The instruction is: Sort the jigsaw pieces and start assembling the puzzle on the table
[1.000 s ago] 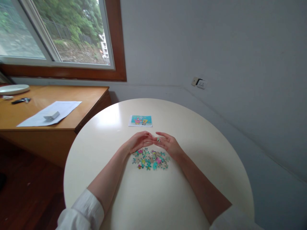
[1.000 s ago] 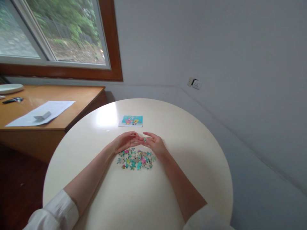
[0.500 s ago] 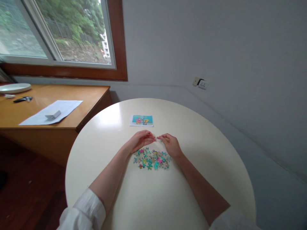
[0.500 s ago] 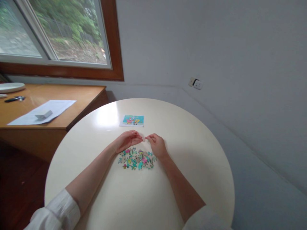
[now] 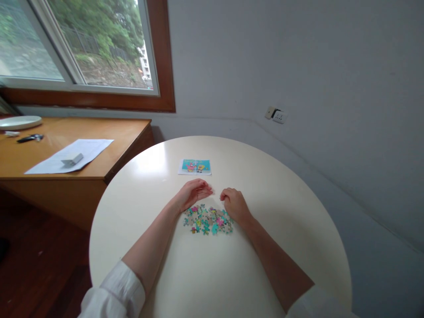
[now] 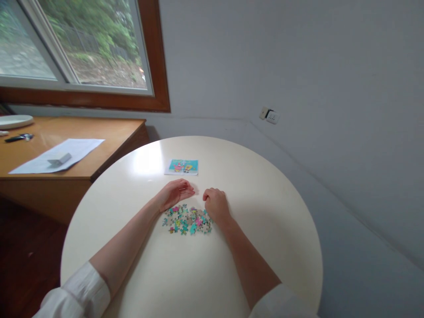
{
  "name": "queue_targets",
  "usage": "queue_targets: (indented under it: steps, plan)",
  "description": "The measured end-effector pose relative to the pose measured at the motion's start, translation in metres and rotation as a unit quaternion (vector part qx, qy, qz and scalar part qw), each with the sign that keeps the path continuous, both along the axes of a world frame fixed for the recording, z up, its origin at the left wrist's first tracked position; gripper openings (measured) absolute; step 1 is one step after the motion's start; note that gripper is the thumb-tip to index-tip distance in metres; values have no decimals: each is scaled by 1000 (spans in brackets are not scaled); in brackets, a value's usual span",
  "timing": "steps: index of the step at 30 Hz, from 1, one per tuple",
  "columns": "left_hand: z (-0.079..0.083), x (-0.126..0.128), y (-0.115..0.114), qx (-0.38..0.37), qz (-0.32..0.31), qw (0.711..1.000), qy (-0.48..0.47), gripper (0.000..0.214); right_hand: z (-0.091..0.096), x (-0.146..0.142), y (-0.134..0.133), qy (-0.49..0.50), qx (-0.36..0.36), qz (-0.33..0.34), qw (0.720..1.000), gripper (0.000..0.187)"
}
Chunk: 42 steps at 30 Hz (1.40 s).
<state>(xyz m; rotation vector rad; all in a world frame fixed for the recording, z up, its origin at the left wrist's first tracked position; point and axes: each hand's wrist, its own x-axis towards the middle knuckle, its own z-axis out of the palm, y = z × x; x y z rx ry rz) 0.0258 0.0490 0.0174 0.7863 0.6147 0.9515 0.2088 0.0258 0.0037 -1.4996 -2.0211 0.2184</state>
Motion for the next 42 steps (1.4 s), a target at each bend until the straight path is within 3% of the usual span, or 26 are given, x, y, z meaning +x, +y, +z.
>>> queue_targets:
  steps: [7, 12, 16, 23, 28, 32, 42]
  plan:
    - [-2, -4, 9, -21, 138, 989, -51, 6, -3, -2, 0, 26, 8, 38, 999, 32]
    - [0, -7, 12, -75, 189, 976, -80, 12, -4, -2, -1, 29, 21, 24, 999, 32]
    - [0, -7, 13, -85, 194, 974, -85, 12, -4, -2, -2, -5, 22, -16, 1000, 33]
    - [0, -6, 14, -91, 192, 973, -86, 10, -10, -7, -2, 43, 20, 104, 993, 36]
    - [-2, -7, 16, -89, 190, 974, -90, 9, -5, -7, -5, 60, -11, 169, 984, 15]
    - [-3, -8, 16, -86, 187, 974, -90, 10, 1, -6, -6, 53, -43, 183, 981, 3]
    - [-4, -8, 16, -87, 189, 974, -88, 7, -2, -2, 1, 71, -67, 200, 975, 8]
